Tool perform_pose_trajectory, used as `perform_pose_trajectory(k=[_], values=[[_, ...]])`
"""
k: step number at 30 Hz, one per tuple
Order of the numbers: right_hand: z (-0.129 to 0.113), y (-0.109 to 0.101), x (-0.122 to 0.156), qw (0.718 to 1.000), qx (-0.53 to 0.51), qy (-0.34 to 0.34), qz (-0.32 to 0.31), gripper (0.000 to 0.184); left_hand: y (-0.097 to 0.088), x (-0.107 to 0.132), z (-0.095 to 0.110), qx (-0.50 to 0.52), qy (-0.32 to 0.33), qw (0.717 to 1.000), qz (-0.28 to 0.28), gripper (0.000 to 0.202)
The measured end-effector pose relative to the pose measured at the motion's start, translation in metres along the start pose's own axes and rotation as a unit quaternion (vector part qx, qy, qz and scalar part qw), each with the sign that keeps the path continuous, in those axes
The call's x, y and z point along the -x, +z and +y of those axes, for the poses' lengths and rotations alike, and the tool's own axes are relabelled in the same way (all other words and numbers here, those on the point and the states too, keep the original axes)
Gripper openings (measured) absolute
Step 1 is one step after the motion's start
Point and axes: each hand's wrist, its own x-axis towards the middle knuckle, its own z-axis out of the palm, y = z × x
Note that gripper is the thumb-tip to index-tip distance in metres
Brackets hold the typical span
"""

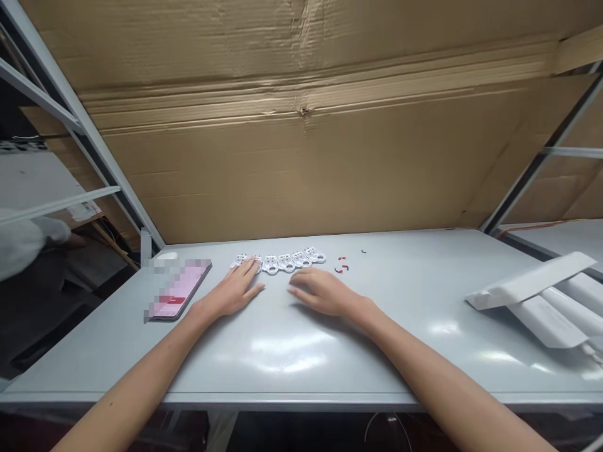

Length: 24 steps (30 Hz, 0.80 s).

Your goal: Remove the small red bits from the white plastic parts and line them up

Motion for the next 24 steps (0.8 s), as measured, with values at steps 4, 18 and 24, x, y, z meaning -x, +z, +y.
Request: perform_pose_trajectory(k=[4,18,24], values=[[0.018,-0.011,0.002,0.99,0.077,0.104,0.052,0.03,-0.004,0.001,0.003,0.001,0.0,1.0,0.005,0.064],[0.045,-0.034,0.015,0.934,0.209,0.288,0.01,0.018,-0.013,0.004,0.009,-0.014,-0.006,1.0,0.011,0.056],[0.044,-0.039,0.015,0.937,0.192,0.292,-0.002,0.017,-0.015,0.003,0.014,-0.039,-0.011,0.999,0.022,0.05]])
